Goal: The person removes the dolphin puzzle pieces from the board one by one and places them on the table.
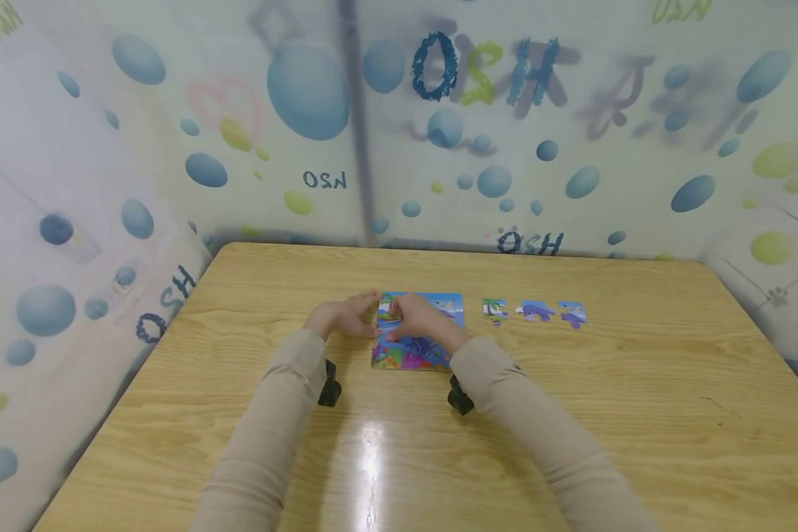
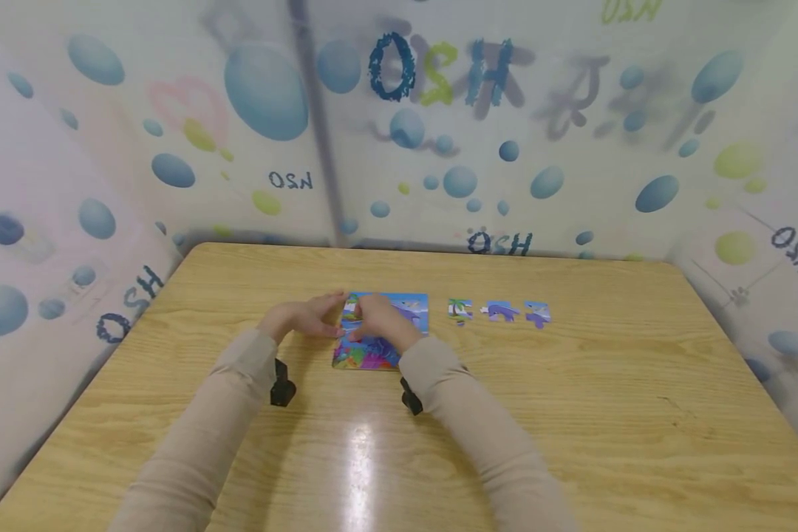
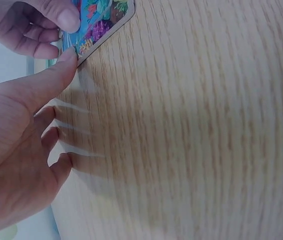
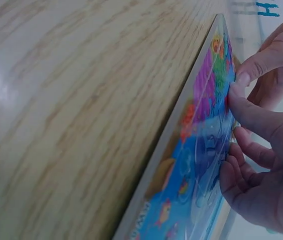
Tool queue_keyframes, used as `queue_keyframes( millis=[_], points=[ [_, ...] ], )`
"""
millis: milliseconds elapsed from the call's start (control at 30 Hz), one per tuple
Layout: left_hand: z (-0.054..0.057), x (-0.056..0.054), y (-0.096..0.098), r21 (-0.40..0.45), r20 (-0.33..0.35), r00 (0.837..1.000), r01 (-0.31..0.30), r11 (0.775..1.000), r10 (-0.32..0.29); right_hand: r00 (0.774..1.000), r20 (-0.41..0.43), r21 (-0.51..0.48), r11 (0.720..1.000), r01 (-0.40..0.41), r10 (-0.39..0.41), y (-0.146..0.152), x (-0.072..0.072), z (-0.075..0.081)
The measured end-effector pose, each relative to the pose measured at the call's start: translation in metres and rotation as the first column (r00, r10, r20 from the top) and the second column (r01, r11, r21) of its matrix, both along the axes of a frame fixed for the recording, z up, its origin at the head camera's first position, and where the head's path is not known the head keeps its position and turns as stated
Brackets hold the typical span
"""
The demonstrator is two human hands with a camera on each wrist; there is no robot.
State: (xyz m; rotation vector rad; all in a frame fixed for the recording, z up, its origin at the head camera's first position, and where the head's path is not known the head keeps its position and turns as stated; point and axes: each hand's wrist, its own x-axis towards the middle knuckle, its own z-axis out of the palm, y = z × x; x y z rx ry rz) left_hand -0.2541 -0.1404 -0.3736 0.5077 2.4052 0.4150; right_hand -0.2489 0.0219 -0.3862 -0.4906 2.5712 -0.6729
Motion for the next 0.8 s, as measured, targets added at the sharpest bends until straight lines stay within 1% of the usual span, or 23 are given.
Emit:
queue_keyframes(
  millis=[167, 300, 433, 533, 667, 733, 800],
  points=[
    [0.000, 0.000, 0.001, -0.039, -0.015, 0.999, 0.035, 0.999, -0.035, 1.000, 0.011, 0.030, 0.999, 0.021, -0.022, -0.002, 0.000, 0.001],
    [0.001, 0.002, 0.002, -0.056, -0.016, 1.000, 0.025, 0.998, -0.026, 0.999, 0.006, 0.019, 0.999, 0.033, -0.033, -0.002, 0.001, 0.001],
    [0.002, 0.002, 0.003, -0.065, -0.029, 0.999, 0.016, 0.998, -0.018, 0.999, -0.016, -0.030, 0.998, 0.050, -0.051, -0.002, 0.004, 0.000],
    [0.002, 0.003, 0.003, -0.067, -0.041, 0.999, 0.024, 0.997, -0.026, 0.997, -0.036, -0.071, 0.995, 0.064, -0.067, 0.000, 0.007, -0.001],
    [0.001, 0.004, 0.003, -0.058, -0.043, 0.999, 0.030, 0.998, -0.033, 0.996, -0.052, -0.127, 0.990, 0.064, -0.071, 0.005, 0.007, -0.003],
    [0.001, 0.004, 0.003, -0.053, -0.038, 0.999, 0.025, 0.998, -0.027, 0.996, -0.036, -0.161, 0.984, 0.069, -0.076, 0.008, 0.007, -0.002],
    [0.001, 0.004, 0.003, -0.048, -0.033, 0.999, 0.020, 0.999, -0.021, 0.996, -0.003, -0.195, 0.977, 0.086, -0.088, 0.010, 0.006, -0.001]
  ],
)
